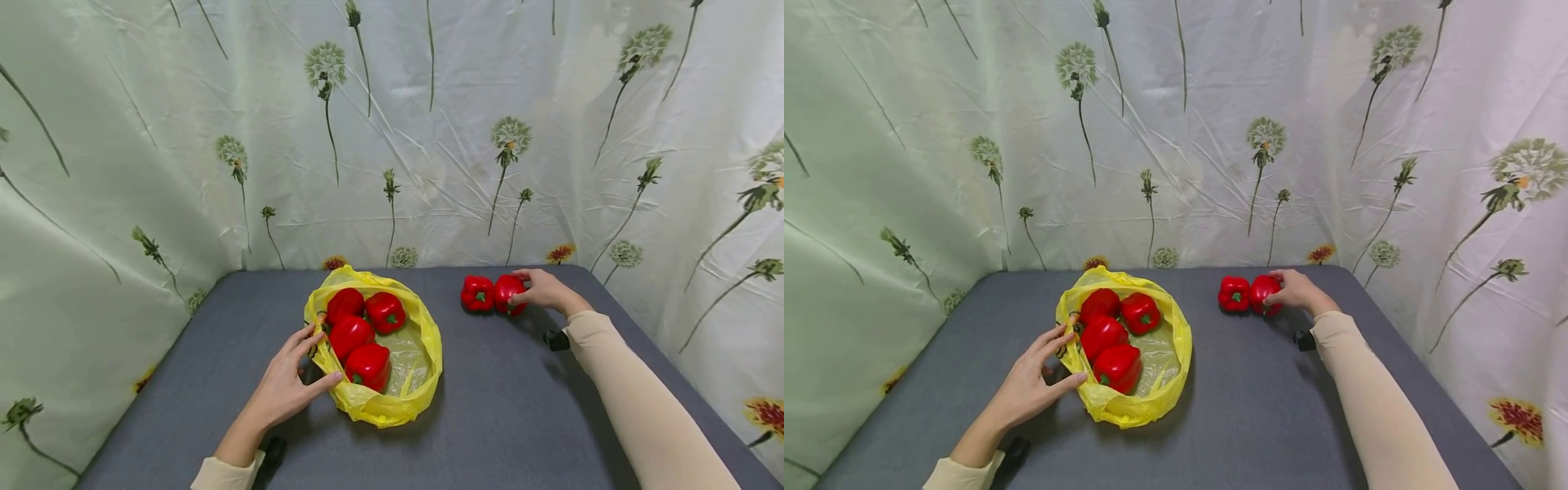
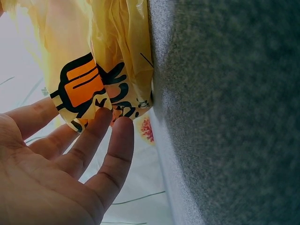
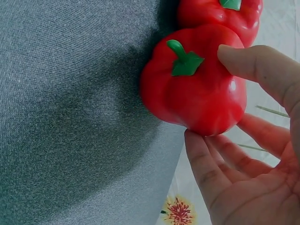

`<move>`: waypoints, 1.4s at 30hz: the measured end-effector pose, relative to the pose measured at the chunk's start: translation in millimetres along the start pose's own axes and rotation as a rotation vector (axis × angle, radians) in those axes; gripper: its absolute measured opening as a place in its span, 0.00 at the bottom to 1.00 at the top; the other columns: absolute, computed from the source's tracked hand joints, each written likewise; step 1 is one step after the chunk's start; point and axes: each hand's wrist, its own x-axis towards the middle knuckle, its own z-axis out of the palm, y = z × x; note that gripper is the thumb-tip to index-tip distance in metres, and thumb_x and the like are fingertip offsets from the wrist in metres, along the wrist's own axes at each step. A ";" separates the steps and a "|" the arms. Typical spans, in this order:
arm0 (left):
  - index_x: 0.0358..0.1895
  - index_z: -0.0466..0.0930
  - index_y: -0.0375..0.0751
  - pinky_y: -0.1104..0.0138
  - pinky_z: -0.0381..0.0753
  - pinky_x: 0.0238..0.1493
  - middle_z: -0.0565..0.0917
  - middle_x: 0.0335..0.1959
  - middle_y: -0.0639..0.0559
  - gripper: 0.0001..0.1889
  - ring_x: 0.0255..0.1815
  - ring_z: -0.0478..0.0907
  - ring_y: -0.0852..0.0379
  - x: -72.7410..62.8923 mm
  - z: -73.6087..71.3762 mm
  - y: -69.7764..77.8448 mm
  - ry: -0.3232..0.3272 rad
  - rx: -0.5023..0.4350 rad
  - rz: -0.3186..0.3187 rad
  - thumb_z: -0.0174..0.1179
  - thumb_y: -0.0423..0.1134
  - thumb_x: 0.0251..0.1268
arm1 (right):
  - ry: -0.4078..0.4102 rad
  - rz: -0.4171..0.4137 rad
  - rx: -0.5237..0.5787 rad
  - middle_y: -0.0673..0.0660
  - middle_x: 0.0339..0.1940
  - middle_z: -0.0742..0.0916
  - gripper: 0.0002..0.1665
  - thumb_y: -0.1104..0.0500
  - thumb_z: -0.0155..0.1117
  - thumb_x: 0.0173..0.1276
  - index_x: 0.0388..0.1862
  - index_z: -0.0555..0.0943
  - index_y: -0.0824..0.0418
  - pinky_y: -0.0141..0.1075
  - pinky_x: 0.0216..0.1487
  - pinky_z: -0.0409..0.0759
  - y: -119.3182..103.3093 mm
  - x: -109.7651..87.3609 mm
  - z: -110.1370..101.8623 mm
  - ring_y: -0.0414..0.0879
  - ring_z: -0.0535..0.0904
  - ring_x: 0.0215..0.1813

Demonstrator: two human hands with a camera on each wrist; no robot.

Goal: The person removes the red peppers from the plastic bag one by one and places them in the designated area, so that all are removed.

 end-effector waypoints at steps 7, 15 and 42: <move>0.78 0.73 0.40 0.45 0.89 0.54 0.65 0.84 0.41 0.46 0.79 0.69 0.32 0.1 0.6 0.9 0.000 0.003 0.002 0.75 0.62 0.63 | 0.014 0.003 -0.006 0.82 0.75 0.73 0.46 0.57 0.72 0.72 0.80 0.64 0.77 0.64 0.72 0.76 0.2 0.1 0.3 0.75 0.72 0.74; 0.79 0.73 0.40 0.44 0.89 0.54 0.65 0.84 0.41 0.46 0.79 0.69 0.32 0.1 0.1 1.7 -0.005 0.003 -0.010 0.74 0.62 0.63 | 0.001 0.014 -0.011 0.82 0.78 0.70 0.47 0.57 0.71 0.74 0.82 0.62 0.77 0.67 0.76 0.70 -0.5 -1.1 -1.7 0.77 0.67 0.78; 0.78 0.73 0.39 0.45 0.89 0.54 0.65 0.84 0.41 0.46 0.79 0.69 0.33 0.2 0.3 0.6 -0.001 0.000 0.004 0.75 0.62 0.63 | 0.109 -0.081 0.001 0.80 0.74 0.75 0.39 0.54 0.66 0.78 0.80 0.67 0.72 0.66 0.68 0.77 -23.0 -11.4 -10.3 0.76 0.74 0.72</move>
